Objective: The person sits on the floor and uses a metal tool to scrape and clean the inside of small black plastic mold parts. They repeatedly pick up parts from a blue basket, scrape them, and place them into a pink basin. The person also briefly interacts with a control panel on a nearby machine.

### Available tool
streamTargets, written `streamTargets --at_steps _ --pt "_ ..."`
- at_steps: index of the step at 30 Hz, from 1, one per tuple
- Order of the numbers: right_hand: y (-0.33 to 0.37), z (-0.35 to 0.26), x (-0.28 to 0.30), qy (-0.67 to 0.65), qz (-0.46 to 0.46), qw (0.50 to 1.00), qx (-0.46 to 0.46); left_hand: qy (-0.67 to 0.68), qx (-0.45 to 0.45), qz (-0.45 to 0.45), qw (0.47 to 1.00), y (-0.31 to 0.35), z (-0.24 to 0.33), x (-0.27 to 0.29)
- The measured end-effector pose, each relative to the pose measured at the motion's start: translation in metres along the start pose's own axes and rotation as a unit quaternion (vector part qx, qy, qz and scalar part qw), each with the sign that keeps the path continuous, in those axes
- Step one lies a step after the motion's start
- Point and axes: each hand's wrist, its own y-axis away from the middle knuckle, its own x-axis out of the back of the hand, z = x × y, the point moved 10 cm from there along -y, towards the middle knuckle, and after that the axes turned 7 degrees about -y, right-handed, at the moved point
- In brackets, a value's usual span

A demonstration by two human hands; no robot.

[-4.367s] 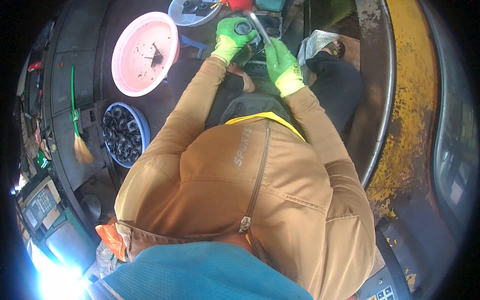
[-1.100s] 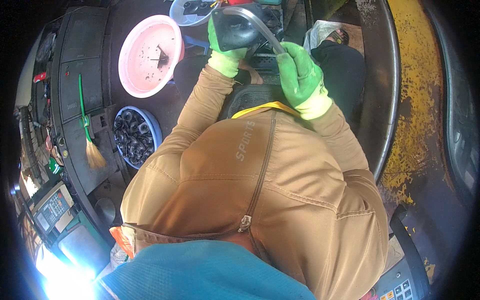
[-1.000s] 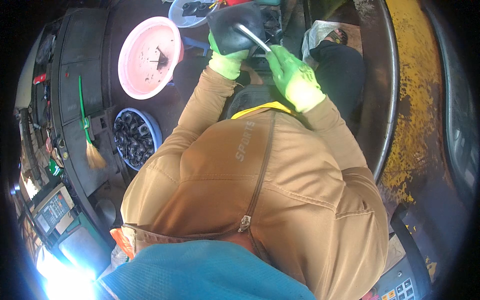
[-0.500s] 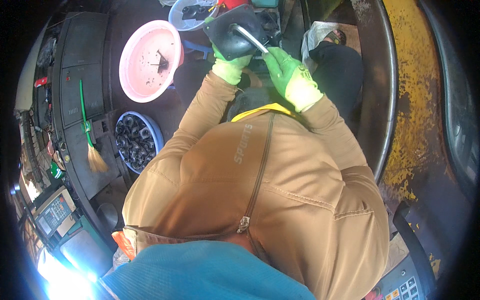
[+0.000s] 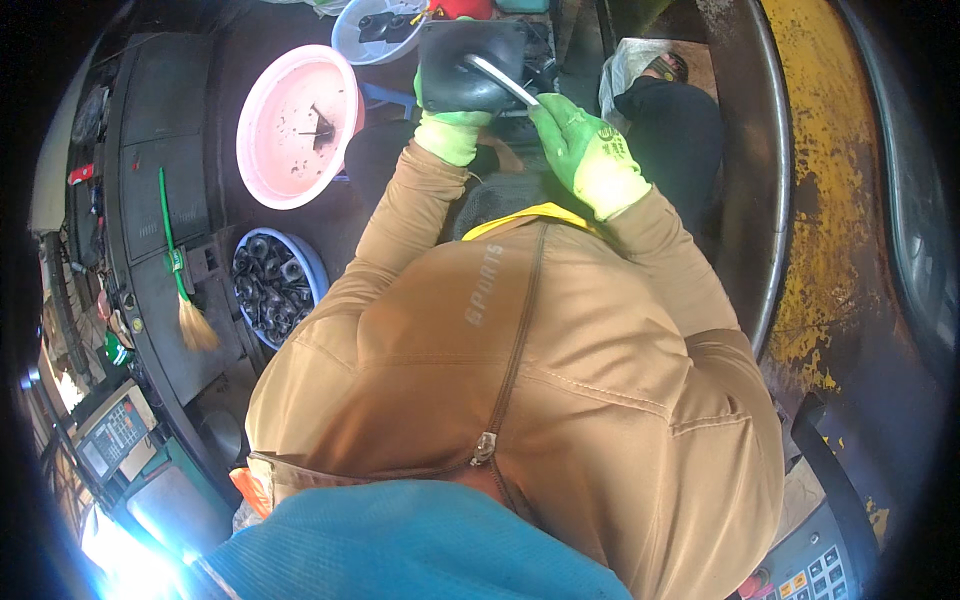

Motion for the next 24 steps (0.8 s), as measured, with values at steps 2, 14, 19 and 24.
streamTargets --at_steps 2,14,19,24 --pt "0.003 0.007 0.005 -0.046 0.020 0.998 -0.026 0.172 0.095 -0.025 0.980 0.001 -0.017 -0.008" --pt "0.004 0.016 0.007 -0.212 0.067 0.970 -0.094 -0.137 -0.048 0.057 0.988 -0.007 0.030 0.005" --pt "-0.001 -0.006 -0.014 -0.037 -0.056 0.998 0.003 -0.145 -0.053 0.051 0.987 -0.004 0.027 0.006" --pt "0.000 -0.009 0.000 -0.081 0.024 0.996 0.041 -0.140 -0.059 0.065 0.986 -0.003 0.026 0.008"
